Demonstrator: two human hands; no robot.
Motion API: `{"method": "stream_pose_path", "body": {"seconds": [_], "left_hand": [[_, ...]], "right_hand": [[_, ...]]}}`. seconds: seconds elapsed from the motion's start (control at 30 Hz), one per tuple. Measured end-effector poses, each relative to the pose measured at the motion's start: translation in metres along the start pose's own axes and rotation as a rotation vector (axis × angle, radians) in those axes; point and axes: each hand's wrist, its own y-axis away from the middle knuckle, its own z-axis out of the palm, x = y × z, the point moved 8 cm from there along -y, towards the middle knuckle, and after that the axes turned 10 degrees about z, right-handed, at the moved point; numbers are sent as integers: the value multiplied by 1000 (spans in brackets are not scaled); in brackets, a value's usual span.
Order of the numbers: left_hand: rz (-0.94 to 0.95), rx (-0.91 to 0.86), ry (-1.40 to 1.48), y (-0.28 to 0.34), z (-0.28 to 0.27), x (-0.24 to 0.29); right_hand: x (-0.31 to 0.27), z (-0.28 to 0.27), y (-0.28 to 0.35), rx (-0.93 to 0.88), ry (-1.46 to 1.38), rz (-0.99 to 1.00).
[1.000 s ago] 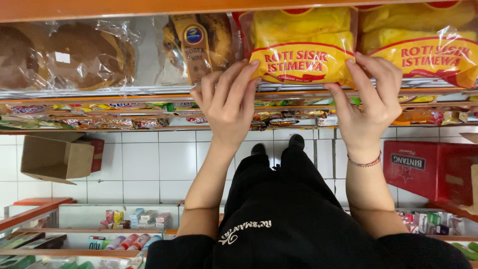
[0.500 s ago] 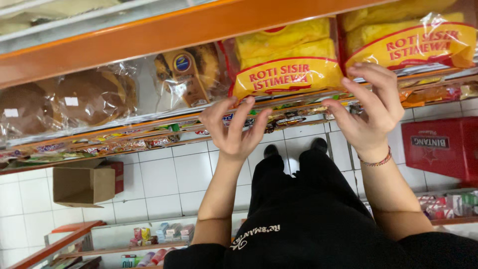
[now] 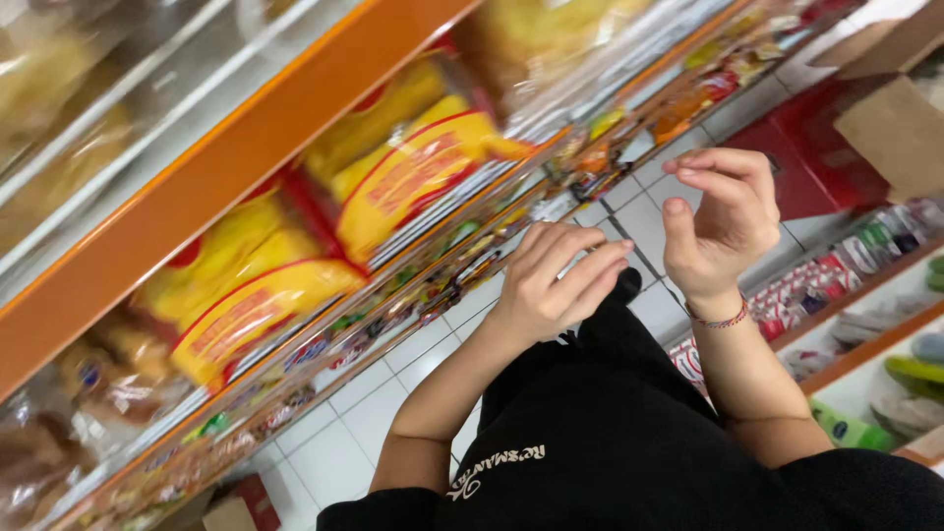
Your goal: The person takes bread packages out of a cardboard box on the floor, wipes each package with a cloth, scans the barcode with a handheld scanner, and places the packages onto a store shelf.
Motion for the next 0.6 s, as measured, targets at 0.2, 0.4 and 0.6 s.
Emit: {"method": "stream_pose_path", "body": {"seconds": [0.2,0.4,0.6], "left_hand": [[18,-119,188,-72,164,-16],[59,-275,379,-131,343,-16],[84,-376,491,-172,482,-8]], "right_hand": [[65,-168,-11,223,165,187],[122,-332,5,409,388,378],[177,-456,18,579,435,518]]}}
